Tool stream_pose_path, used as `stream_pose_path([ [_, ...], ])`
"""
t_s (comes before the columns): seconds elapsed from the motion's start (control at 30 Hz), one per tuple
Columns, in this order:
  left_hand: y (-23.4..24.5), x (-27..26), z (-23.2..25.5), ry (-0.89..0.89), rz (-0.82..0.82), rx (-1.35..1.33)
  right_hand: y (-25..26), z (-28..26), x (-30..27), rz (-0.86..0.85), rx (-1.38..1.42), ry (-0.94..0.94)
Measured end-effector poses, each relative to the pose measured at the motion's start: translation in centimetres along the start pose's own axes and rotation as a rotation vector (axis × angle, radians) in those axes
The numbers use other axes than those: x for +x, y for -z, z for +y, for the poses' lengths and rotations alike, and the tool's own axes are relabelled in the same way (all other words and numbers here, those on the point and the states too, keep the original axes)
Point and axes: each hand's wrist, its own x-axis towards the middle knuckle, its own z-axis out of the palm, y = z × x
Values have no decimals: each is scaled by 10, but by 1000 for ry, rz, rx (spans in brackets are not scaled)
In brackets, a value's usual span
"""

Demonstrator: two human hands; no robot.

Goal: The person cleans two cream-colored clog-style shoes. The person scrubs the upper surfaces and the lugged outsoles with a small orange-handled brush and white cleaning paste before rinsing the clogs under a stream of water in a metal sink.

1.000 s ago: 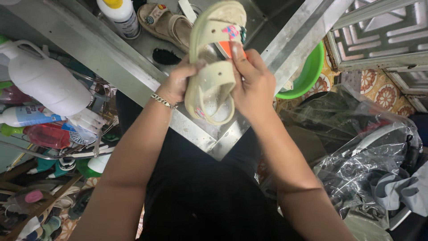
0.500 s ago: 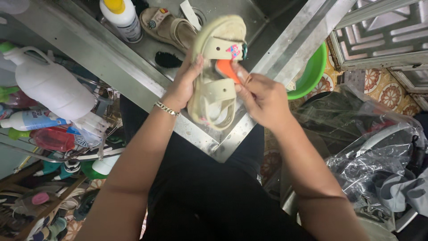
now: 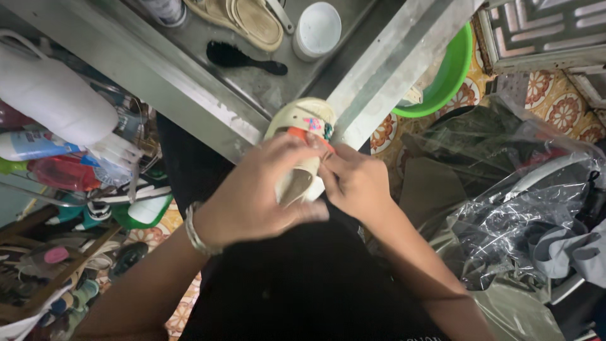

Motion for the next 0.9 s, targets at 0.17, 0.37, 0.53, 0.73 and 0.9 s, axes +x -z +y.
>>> stream_pose_path([
  [0.17, -21, -19, 18, -125, -24, 712, 2, 3, 4, 13, -140, 78],
  [0.37, -28, -47, -14, -214, 33, 671, 4, 0, 8, 37, -159, 116],
  [0.53, -33, -49, -20, -224, 109, 644, 1, 0, 19, -14, -156, 198],
  [0.73, -29, -44, -15, -203, 120, 594, 23, 5, 5, -72, -169, 243],
  [0.9, -24, -44, -18, -237, 76, 531, 2, -2, 25, -37, -302, 286],
])
